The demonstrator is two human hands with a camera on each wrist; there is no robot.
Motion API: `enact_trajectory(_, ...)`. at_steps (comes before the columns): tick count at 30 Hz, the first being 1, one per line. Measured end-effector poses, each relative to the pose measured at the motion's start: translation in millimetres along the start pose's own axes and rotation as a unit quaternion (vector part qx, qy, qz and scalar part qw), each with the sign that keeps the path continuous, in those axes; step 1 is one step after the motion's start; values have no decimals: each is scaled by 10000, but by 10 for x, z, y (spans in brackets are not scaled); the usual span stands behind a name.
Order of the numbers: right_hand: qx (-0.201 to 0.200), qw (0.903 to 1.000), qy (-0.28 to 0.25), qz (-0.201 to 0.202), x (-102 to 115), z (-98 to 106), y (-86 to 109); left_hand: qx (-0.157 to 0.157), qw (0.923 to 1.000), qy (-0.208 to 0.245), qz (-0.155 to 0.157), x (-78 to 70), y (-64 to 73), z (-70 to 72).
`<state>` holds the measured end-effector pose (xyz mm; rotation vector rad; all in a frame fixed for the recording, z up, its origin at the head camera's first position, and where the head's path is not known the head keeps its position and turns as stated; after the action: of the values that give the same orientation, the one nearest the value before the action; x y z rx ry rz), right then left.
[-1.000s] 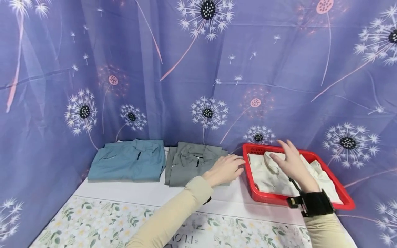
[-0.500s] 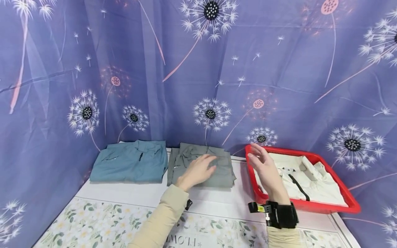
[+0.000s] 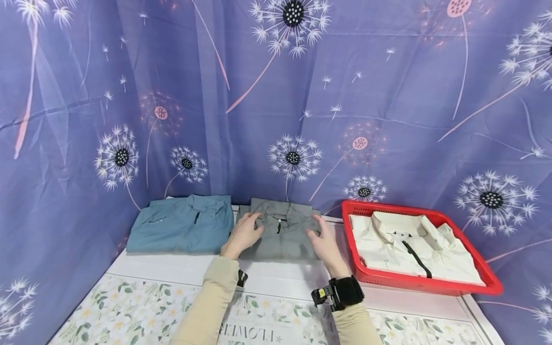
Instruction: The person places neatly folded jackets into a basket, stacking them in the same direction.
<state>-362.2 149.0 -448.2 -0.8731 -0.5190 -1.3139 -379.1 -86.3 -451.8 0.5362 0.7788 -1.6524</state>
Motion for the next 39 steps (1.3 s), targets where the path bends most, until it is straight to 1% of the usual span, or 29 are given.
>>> enact_trajectory(3,-191,9984,536,-79,-103,-71,-47,108,9998,-3,147,114,-20,-51)
enact_trajectory(5,-341,9955,860,-197,-172,-90,-85,175,9994,-11,307,187,-28,-78)
enact_trajectory(8,-529,9917,1052,-522,-282,-106,-150,218,9980,-38,593,296,-35,-114)
enact_trajectory(10,-546,9900,1073,-737,-345,-127,-186,254,9963,-65,813,362,-33,-135)
enact_trajectory(13,-496,9882,898,-1141,-438,-170,-213,262,9944,-77,1021,426,-37,-151)
enact_trajectory(15,-465,9870,730,-1356,-493,-193,-219,244,9939,-75,1077,443,-49,-151)
enact_trajectory(17,-445,9869,497,-1468,-534,-212,-224,265,9935,-97,1105,457,-64,-147)
enact_trajectory(19,-367,9884,243,-1457,-546,-223,-234,326,9938,-133,1053,464,-84,-151)
enact_trajectory(21,-166,9897,-80,-1422,-542,-235,-250,410,9945,-95,962,469,-104,-174)
enact_trajectory(23,116,9889,-379,-1431,-528,-254,-267,438,9956,74,825,474,-125,-204)
enact_trajectory(26,564,9843,-738,-1498,-508,-292,-275,386,9961,437,666,479,-142,-237)
enact_trajectory(29,739,9811,-898,-1545,-510,-320,-266,343,9948,770,570,486,-153,-230)
enact_trajectory(30,768,9811,-947,-1502,-510,-328,-263,321,9938,897,572,490,-156,-220)
enact_trajectory(32,809,9813,-988,-1437,-508,-343,-257,286,9897,1228,672,498,-163,-191)
enact_trajectory(34,836,9820,-1023,-1348,-497,-362,-250,257,9841,1567,801,511,-169,-166)
enact_trajectory(36,798,9833,-1067,-1243,-488,-374,-249,274,9755,1955,976,525,-165,-151)
enact_trajectory(39,647,9866,-1013,-1103,-476,-387,-249,432,9629,2382,1193,544,-144,-158)
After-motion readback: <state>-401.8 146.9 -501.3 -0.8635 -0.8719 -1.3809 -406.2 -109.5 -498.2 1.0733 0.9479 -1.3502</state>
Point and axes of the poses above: each hand's wrist, its own y-axis away from the middle knuckle, its own z-axis out of the back of the hand, x = y × z, the point moved 5 cm from there along -y, towards the middle knuckle, and after that the axes turned 11 degrees about y, right-handed, at the moved point
